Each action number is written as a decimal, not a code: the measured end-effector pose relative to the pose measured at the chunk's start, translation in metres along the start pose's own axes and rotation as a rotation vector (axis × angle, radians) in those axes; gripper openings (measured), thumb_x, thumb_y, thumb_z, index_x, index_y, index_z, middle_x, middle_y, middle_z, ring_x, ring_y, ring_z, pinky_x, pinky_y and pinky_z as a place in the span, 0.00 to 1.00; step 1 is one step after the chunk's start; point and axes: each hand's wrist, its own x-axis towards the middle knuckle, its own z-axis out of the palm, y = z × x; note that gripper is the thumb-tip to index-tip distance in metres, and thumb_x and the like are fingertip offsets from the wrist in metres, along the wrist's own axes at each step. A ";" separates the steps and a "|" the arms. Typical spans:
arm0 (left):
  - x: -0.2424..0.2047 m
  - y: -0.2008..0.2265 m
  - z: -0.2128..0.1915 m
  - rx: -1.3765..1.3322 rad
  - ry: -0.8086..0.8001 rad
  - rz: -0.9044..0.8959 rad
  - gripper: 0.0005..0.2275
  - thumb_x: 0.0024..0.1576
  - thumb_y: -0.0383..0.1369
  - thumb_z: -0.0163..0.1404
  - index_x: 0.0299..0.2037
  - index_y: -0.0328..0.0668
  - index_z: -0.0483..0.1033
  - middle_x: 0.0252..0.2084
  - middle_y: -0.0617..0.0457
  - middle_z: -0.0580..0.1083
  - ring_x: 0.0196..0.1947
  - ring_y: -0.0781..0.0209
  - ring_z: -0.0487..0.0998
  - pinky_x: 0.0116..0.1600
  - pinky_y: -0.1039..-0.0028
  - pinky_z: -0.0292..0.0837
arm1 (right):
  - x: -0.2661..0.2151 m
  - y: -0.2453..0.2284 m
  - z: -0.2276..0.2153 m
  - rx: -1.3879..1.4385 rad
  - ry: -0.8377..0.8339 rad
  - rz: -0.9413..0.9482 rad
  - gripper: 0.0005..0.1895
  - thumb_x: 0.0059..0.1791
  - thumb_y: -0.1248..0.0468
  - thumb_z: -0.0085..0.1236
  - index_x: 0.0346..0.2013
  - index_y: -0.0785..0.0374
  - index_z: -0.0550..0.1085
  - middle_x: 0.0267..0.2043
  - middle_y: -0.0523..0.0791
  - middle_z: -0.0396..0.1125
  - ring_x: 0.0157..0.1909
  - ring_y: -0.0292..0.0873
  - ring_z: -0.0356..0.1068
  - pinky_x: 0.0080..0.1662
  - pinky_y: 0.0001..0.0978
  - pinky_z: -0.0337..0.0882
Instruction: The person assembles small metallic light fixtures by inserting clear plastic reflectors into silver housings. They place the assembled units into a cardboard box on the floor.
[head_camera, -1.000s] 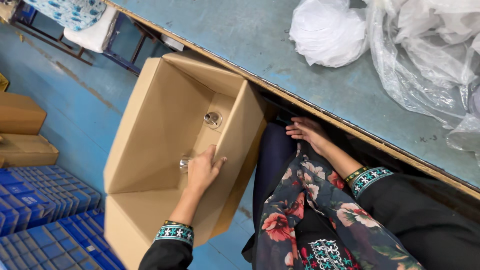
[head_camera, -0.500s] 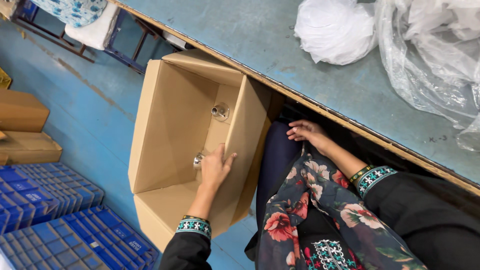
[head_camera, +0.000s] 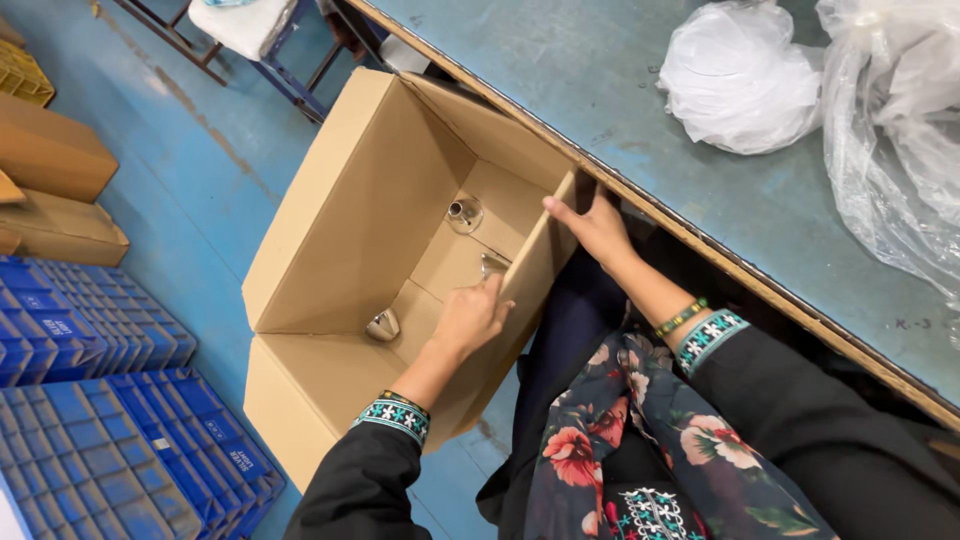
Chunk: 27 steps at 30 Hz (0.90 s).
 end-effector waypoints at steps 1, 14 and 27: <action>-0.001 0.002 0.001 0.002 0.018 0.010 0.16 0.55 0.37 0.57 0.44 0.34 0.68 0.28 0.40 0.76 0.30 0.42 0.79 0.37 0.56 0.75 | 0.007 -0.006 0.004 -0.034 -0.058 0.149 0.50 0.46 0.38 0.65 0.65 0.76 0.63 0.55 0.58 0.71 0.59 0.49 0.72 0.62 0.36 0.68; -0.016 0.031 0.024 -0.041 0.037 0.126 0.11 0.55 0.34 0.55 0.40 0.38 0.68 0.30 0.44 0.76 0.29 0.42 0.78 0.34 0.56 0.73 | -0.015 0.039 -0.033 0.290 -0.068 -0.001 0.35 0.41 0.62 0.66 0.58 0.71 0.63 0.49 0.49 0.69 0.52 0.43 0.69 0.55 0.33 0.69; 0.006 -0.001 -0.002 0.056 -0.008 0.137 0.13 0.55 0.39 0.56 0.41 0.41 0.69 0.32 0.43 0.77 0.35 0.40 0.78 0.39 0.53 0.72 | -0.004 0.009 -0.028 0.211 -0.035 0.033 0.31 0.40 0.59 0.68 0.50 0.75 0.68 0.44 0.50 0.71 0.48 0.43 0.71 0.51 0.33 0.70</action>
